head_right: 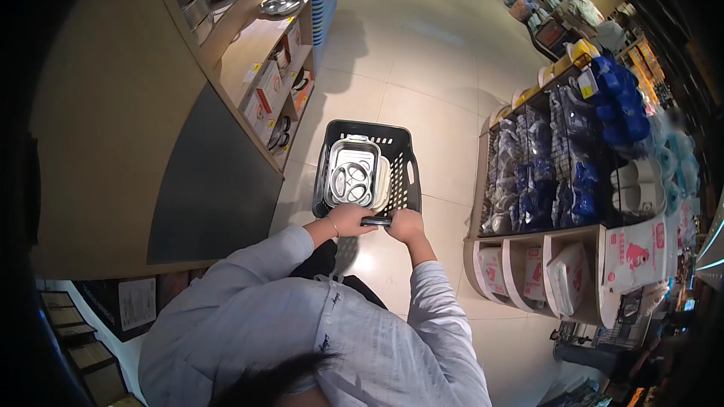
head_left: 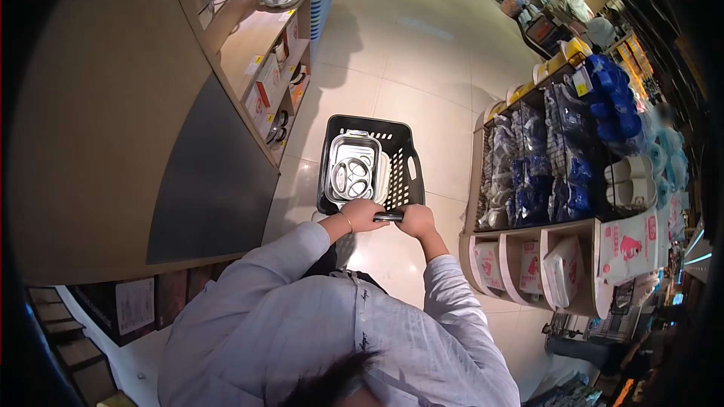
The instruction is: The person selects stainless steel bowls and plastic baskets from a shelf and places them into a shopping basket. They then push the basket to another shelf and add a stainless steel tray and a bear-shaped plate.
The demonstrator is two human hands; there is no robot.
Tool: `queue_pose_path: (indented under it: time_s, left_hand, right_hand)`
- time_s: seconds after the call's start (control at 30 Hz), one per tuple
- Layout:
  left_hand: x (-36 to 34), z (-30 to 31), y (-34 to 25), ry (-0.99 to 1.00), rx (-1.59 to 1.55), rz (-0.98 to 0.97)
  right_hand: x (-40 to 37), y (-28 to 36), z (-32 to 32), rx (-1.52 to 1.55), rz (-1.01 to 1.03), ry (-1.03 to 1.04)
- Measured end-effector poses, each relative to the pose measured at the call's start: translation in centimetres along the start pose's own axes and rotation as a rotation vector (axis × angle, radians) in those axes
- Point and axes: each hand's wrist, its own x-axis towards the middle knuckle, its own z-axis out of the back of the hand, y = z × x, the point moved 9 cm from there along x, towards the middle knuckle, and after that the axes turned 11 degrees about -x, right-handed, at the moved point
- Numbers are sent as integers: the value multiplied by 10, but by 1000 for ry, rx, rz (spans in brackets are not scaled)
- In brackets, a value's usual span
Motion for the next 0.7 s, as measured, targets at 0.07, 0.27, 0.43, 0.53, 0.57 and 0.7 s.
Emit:
queue_pose_path:
  time_s: [0.07, 0.27, 0.43, 0.53, 0.57, 0.7]
  left_hand:
    - [22, 20, 11, -24, -7, -17]
    - [91, 72, 47, -3, -8, -49]
    - [149, 109, 72, 35, 15, -1]
    - [175, 131, 78, 50, 14, 6]
    - [182, 141, 81, 34, 18, 1]
    - [218, 165, 93, 70, 16, 30]
  right_hand:
    - [28, -6, 13, 3, 0, 1]
    - [104, -29, 53, 56, -32, -36]
    - [158, -49, 90, 55, -23, -26]
    - [181, -59, 108, 79, -44, -60]
    - [192, -60, 116, 74, -52, -64]
    - [232, -80, 131, 89, -45, -137]
